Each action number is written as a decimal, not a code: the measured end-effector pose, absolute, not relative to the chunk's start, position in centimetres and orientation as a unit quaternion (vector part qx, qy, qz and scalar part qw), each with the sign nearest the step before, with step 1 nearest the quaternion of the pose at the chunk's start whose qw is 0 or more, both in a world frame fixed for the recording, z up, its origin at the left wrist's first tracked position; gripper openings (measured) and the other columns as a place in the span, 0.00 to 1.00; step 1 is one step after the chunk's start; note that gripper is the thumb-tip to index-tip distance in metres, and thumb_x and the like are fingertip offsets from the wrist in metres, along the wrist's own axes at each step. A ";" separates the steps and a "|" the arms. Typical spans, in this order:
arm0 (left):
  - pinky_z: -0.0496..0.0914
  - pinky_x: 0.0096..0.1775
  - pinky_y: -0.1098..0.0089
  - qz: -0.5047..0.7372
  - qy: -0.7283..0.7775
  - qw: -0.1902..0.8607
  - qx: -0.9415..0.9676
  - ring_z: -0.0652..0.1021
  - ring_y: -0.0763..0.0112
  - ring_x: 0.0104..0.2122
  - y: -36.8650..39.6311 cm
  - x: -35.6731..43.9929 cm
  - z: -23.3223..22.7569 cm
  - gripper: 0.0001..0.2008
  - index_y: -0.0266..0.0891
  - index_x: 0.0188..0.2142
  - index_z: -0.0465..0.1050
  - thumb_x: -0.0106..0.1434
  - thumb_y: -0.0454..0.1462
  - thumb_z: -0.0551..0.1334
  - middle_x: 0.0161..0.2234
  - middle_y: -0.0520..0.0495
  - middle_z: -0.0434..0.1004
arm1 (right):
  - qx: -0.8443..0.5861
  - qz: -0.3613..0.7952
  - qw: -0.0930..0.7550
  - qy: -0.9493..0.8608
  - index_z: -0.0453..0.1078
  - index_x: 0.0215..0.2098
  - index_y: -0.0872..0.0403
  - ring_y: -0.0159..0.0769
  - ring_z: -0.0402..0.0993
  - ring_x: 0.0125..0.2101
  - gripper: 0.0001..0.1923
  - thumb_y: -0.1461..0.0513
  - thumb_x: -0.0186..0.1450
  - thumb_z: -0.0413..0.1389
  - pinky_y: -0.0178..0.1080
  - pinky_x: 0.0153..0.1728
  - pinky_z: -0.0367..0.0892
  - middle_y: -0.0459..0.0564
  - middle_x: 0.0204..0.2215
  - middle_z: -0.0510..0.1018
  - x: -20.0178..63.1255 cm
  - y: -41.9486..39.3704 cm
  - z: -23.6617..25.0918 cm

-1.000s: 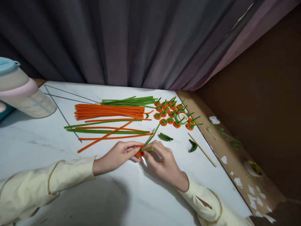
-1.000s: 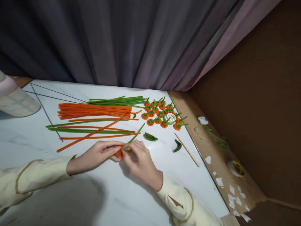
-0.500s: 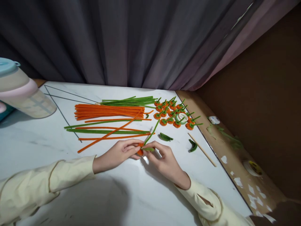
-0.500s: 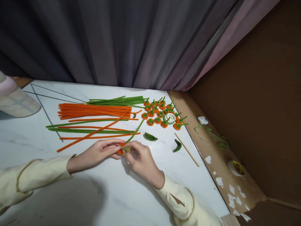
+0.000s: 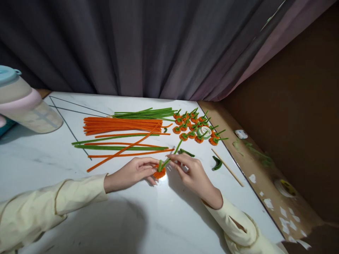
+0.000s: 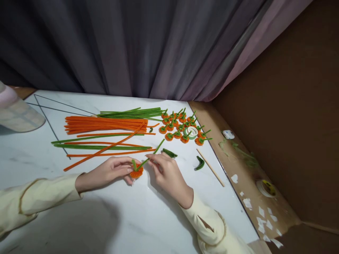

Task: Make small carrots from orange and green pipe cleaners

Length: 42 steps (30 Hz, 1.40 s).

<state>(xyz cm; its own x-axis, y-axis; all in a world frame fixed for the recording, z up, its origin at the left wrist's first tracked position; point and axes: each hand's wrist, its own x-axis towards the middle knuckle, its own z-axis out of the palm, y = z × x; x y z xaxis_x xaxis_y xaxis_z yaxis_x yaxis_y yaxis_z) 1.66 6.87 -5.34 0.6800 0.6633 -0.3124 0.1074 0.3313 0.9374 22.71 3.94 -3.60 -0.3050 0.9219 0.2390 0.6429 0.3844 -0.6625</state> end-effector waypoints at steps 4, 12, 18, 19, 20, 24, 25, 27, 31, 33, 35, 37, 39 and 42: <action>0.73 0.38 0.65 0.158 0.327 0.761 0.538 0.80 0.67 0.30 6.8 1.6 -5.5 0.14 0.34 0.42 0.69 0.59 0.40 0.62 0.34 0.47 0.75 | -0.474 0.239 0.298 -0.793 0.71 0.46 0.55 0.36 0.71 0.34 0.13 0.66 0.67 0.49 0.36 0.34 0.67 0.52 0.33 0.77 22.8 3.9 -3.9; 0.74 0.37 0.69 0.120 0.308 0.803 0.496 0.80 0.70 0.30 6.9 1.8 -5.4 0.14 0.34 0.43 0.70 0.59 0.39 0.63 0.30 0.50 0.76 | -0.395 0.246 0.339 -0.818 0.56 0.58 0.53 0.38 0.69 0.42 0.20 0.67 0.67 0.46 0.41 0.41 0.68 0.54 0.41 0.74 21.6 3.9 -5.4; 0.75 0.38 0.68 0.113 0.303 0.823 0.467 0.80 0.68 0.31 7.0 1.8 -5.2 0.12 0.34 0.39 0.72 0.56 0.39 0.65 0.31 0.48 0.76 | -0.391 0.234 0.342 -0.822 0.52 0.55 0.53 0.40 0.70 0.45 0.18 0.66 0.67 0.48 0.42 0.43 0.67 0.55 0.46 0.73 21.1 4.4 -5.6; 0.75 0.38 0.67 0.116 0.303 0.824 0.465 0.80 0.68 0.31 6.9 1.8 -5.2 0.13 0.35 0.41 0.72 0.57 0.39 0.65 0.32 0.48 0.76 | -0.399 0.212 0.336 -0.826 0.54 0.53 0.53 0.40 0.70 0.44 0.16 0.66 0.67 0.49 0.42 0.42 0.67 0.55 0.44 0.73 21.1 4.4 -5.3; 0.74 0.38 0.67 0.123 0.305 0.824 0.462 0.79 0.69 0.31 6.9 1.8 -5.2 0.14 0.36 0.42 0.71 0.57 0.39 0.65 0.32 0.49 0.75 | -0.414 0.186 0.332 -0.827 0.56 0.50 0.53 0.41 0.70 0.42 0.13 0.65 0.67 0.49 0.42 0.41 0.66 0.55 0.43 0.73 21.2 4.3 -5.0; 0.74 0.38 0.66 0.152 0.324 0.814 0.457 0.79 0.69 0.31 6.8 1.9 -5.2 0.15 0.38 0.43 0.70 0.56 0.39 0.65 0.33 0.48 0.75 | -0.469 0.126 0.303 -0.820 0.63 0.37 0.55 0.38 0.67 0.33 0.05 0.64 0.69 0.45 0.40 0.35 0.64 0.52 0.31 0.72 21.8 3.2 -2.9; 0.74 0.38 0.66 0.153 0.326 0.813 0.458 0.79 0.69 0.31 6.8 1.9 -5.2 0.15 0.37 0.43 0.70 0.56 0.39 0.65 0.33 0.48 0.75 | -0.469 0.135 0.286 -0.825 0.63 0.35 0.55 0.37 0.66 0.31 0.07 0.63 0.69 0.45 0.39 0.33 0.63 0.51 0.29 0.71 21.9 2.8 -2.4; 0.74 0.38 0.68 0.155 0.327 0.809 0.464 0.79 0.70 0.31 6.6 2.0 -5.2 0.14 0.37 0.42 0.70 0.57 0.38 0.64 0.33 0.49 0.75 | -0.467 0.161 0.241 -0.835 0.62 0.31 0.55 0.36 0.66 0.29 0.10 0.58 0.69 0.48 0.36 0.29 0.62 0.50 0.27 0.70 21.9 1.9 -1.8; 0.73 0.36 0.71 0.173 0.323 0.790 0.490 0.78 0.72 0.31 6.1 2.3 -5.4 0.11 0.37 0.41 0.69 0.57 0.36 0.63 0.29 0.52 0.73 | -0.505 0.139 0.156 -0.837 0.62 0.29 0.55 0.35 0.66 0.26 0.14 0.54 0.67 0.50 0.34 0.24 0.58 0.49 0.26 0.70 20.8 0.6 -2.1; 0.73 0.37 0.70 0.189 0.329 0.772 0.510 0.78 0.71 0.32 5.7 2.4 -5.6 0.11 0.37 0.40 0.69 0.58 0.36 0.62 0.28 0.52 0.73 | -0.538 0.108 0.124 -0.826 0.62 0.29 0.55 0.36 0.66 0.25 0.14 0.55 0.68 0.48 0.34 0.23 0.55 0.50 0.25 0.70 20.1 0.4 -2.5; 0.73 0.38 0.71 0.214 0.343 0.726 0.557 0.78 0.70 0.34 5.4 2.4 -5.6 0.11 0.36 0.42 0.69 0.59 0.36 0.60 0.31 0.50 0.75 | -0.578 0.116 0.108 -0.801 0.62 0.29 0.55 0.36 0.65 0.23 0.15 0.55 0.69 0.46 0.34 0.22 0.52 0.49 0.23 0.70 19.7 0.4 -2.7; 0.73 0.36 0.72 0.241 0.349 0.655 0.626 0.78 0.70 0.35 5.1 2.4 -5.5 0.12 0.36 0.43 0.69 0.60 0.36 0.58 0.35 0.46 0.76 | -0.614 0.188 0.118 -0.757 0.61 0.27 0.54 0.33 0.63 0.21 0.18 0.53 0.69 0.43 0.34 0.22 0.52 0.47 0.21 0.69 19.6 0.6 -2.7; 0.73 0.36 0.72 0.262 0.335 0.589 0.687 0.77 0.70 0.35 5.1 2.2 -5.4 0.12 0.36 0.45 0.69 0.62 0.37 0.57 0.39 0.44 0.75 | -0.623 0.293 0.165 -0.706 0.59 0.24 0.54 0.31 0.62 0.21 0.20 0.52 0.69 0.41 0.33 0.24 0.55 0.45 0.21 0.67 19.7 1.0 -2.5; 0.73 0.40 0.70 0.284 0.297 0.526 0.744 0.76 0.69 0.37 5.1 2.0 -5.1 0.15 0.38 0.48 0.68 0.61 0.38 0.59 0.42 0.43 0.72 | -0.599 0.427 0.251 -0.630 0.57 0.20 0.54 0.29 0.59 0.21 0.24 0.51 0.69 0.40 0.32 0.25 0.56 0.43 0.18 0.62 19.9 1.5 -2.4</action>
